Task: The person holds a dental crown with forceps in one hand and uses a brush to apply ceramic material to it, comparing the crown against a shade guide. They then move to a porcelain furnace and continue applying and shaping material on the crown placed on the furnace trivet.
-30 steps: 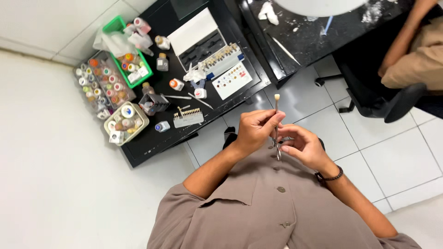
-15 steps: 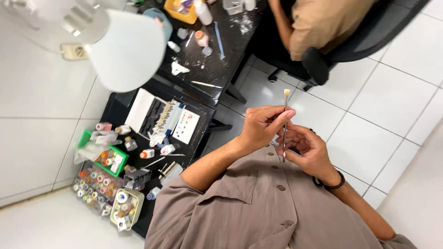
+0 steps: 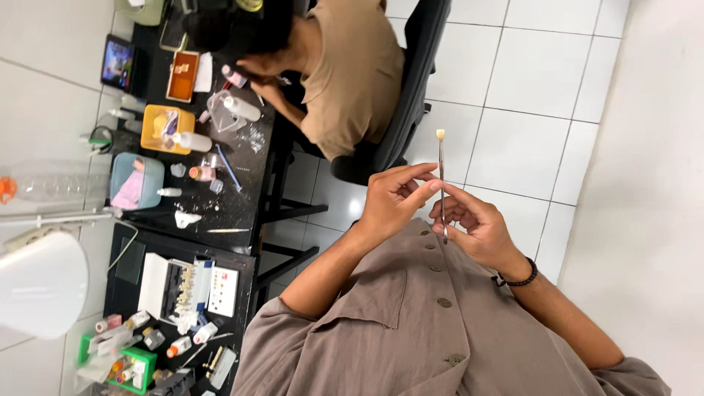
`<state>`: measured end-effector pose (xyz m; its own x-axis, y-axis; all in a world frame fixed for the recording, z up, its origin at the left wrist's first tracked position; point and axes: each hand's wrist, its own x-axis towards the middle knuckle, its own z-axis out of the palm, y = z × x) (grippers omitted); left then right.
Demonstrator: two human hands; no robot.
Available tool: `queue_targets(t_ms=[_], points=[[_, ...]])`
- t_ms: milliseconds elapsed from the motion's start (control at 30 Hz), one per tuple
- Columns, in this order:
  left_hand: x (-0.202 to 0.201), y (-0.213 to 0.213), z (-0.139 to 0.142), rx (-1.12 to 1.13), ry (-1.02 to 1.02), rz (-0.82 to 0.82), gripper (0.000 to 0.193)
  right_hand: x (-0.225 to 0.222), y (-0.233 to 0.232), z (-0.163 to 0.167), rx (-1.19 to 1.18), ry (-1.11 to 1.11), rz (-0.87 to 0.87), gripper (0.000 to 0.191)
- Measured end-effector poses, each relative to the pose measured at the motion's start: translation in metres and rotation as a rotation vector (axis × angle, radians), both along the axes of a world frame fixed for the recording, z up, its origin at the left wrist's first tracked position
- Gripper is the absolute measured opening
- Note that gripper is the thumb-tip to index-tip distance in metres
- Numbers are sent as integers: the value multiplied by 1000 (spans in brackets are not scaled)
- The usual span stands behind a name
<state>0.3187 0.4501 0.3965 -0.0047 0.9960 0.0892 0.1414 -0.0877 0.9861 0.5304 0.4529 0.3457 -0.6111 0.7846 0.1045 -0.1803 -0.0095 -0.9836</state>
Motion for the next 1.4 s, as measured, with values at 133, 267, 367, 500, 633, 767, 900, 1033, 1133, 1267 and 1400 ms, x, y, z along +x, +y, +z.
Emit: queue_targets(t_ms=[133,267,367,500,633,767,900,1033,1133,1267,1400], points=[[17,60,-1,-23,-38,-38,31,19,67,3,22,36,-7,71],[27,135,-4,39,-32,-12,28,23,147,-3,4,64,25,72],[28,200,-4,112,-17,15,25,19,221,-7,55,45,58,72],[29,293,12,70,-56,66,24,16,316,10,31,-1,76,67],[30,379,34,69,23,119,23,11,414,31,29,-13,79,66],[38,451,35,100,10,203,23,12,495,32,76,-25,144,63],[50,526,28,93,52,324,23,17,591,25,85,-30,235,60],[68,603,26,115,80,456,24,22,695,26,117,-48,369,60],[79,655,30,125,10,575,22,27,755,34,115,-65,467,61],[80,711,36,101,47,689,23,14,833,39,125,-56,587,60],[55,755,30,87,61,778,23,-21,894,26,113,-32,726,64]])
